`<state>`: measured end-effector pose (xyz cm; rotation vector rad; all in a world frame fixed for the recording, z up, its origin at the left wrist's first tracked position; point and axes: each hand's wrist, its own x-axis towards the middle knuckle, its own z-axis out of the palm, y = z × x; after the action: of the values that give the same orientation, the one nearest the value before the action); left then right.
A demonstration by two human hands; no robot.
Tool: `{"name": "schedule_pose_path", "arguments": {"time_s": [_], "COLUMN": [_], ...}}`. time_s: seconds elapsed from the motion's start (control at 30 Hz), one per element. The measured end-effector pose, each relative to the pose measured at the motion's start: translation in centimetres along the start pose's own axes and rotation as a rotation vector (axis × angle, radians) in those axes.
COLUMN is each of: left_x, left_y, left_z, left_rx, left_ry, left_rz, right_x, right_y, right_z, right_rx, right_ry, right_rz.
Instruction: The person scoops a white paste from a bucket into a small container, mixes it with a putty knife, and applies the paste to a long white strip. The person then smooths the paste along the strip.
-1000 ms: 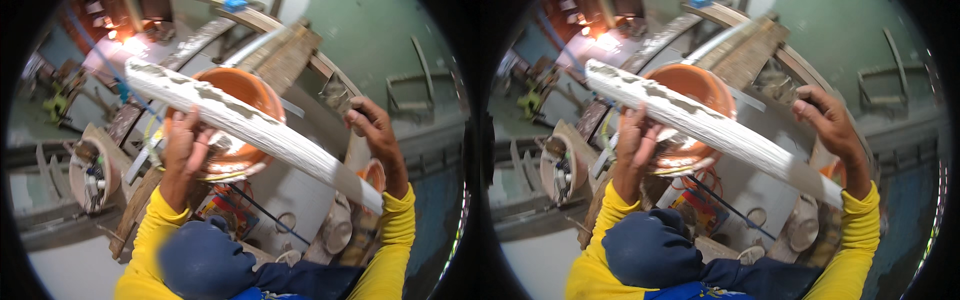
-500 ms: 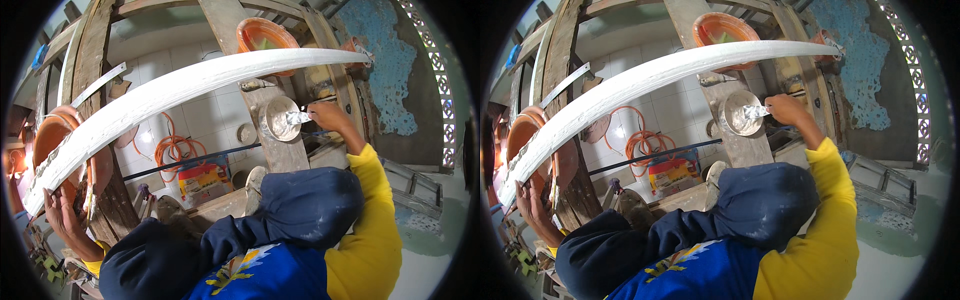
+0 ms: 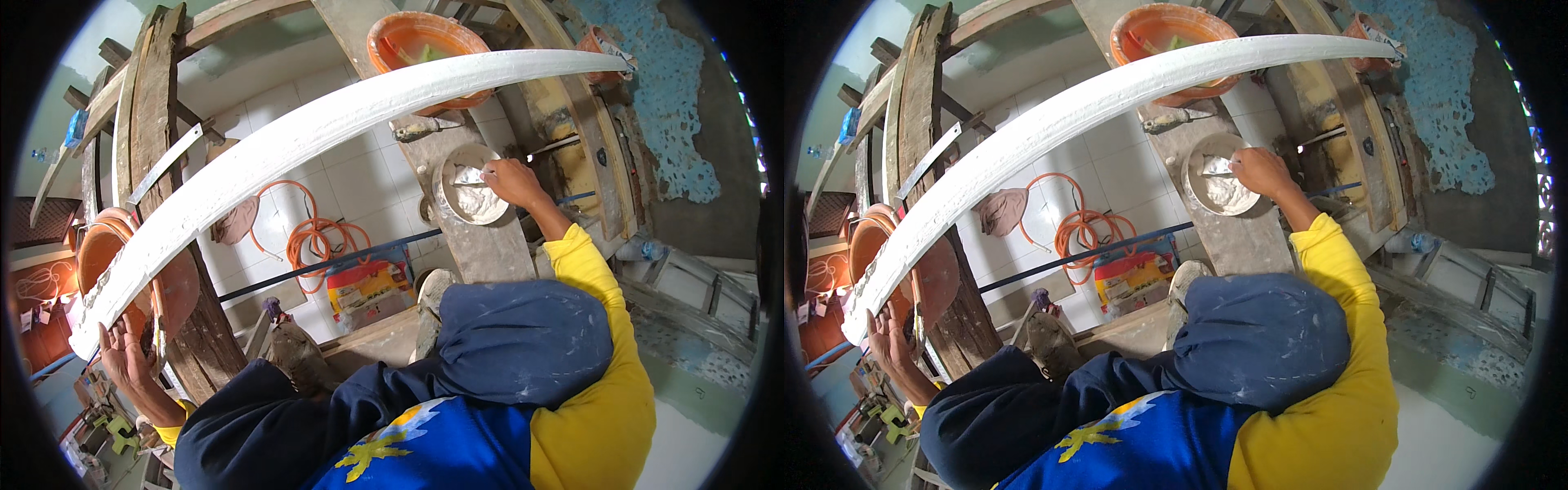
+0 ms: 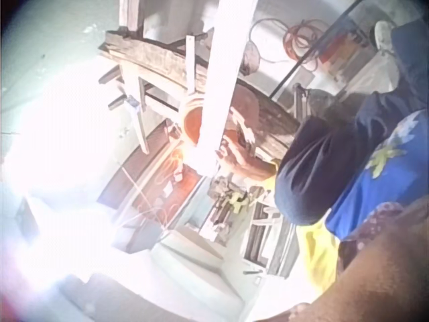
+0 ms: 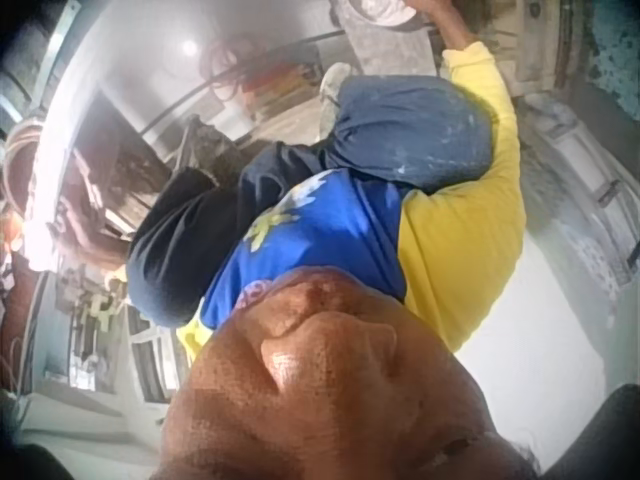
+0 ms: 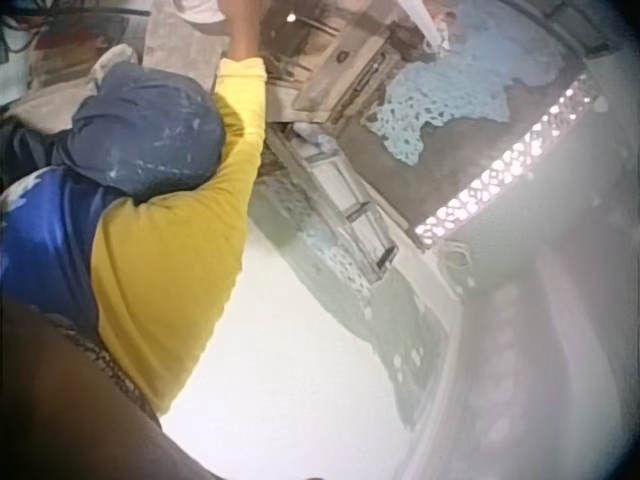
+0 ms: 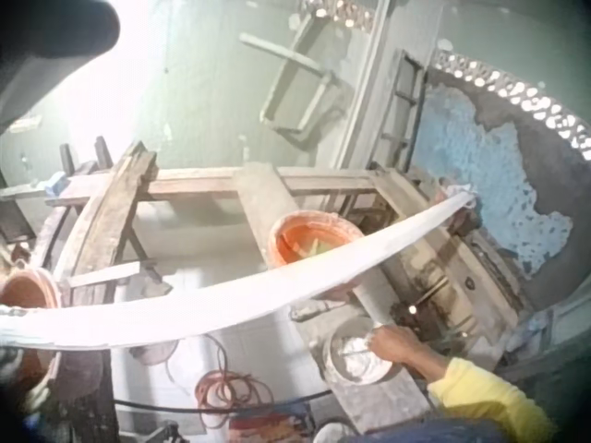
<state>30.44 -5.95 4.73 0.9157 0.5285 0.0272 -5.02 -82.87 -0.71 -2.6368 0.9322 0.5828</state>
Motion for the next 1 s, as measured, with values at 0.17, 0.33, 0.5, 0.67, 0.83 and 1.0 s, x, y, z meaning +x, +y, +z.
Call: {"name": "schedule_pose_path", "arguments": {"time_s": [0.17,0.33,0.5,0.67,0.83,1.0], "left_x": [3.0,2.2,0.4,-7.4,-7.7,-9.9], "left_y": [-0.5,-1.5,-1.4,-4.7,-5.4,-4.5], "left_z": [-2.0,-0.1,-1.4,7.9,8.1,9.1], "left_rx": [-0.007,0.001,-0.024,0.175,-0.158,-0.170], "left_ry": [-0.056,-0.132,-0.194,-0.184,-0.153,-0.264], "left_rz": [-0.026,-0.036,-0.058,-0.009,-0.079,0.049], "right_x": [0.9,0.9,0.5,-2.4,-1.4,4.9], "right_y": [1.2,4.5,4.2,-4.2,-16.6,-26.6], "right_z": [2.2,4.3,1.1,-4.9,-2.7,2.9], "right_rx": [0.113,0.534,0.679,0.526,0.838,1.018], "right_ry": [0.071,0.081,0.087,-0.237,-0.693,-0.559], "right_rz": [-0.055,-0.037,-0.300,-0.470,-0.329,-0.551]}}
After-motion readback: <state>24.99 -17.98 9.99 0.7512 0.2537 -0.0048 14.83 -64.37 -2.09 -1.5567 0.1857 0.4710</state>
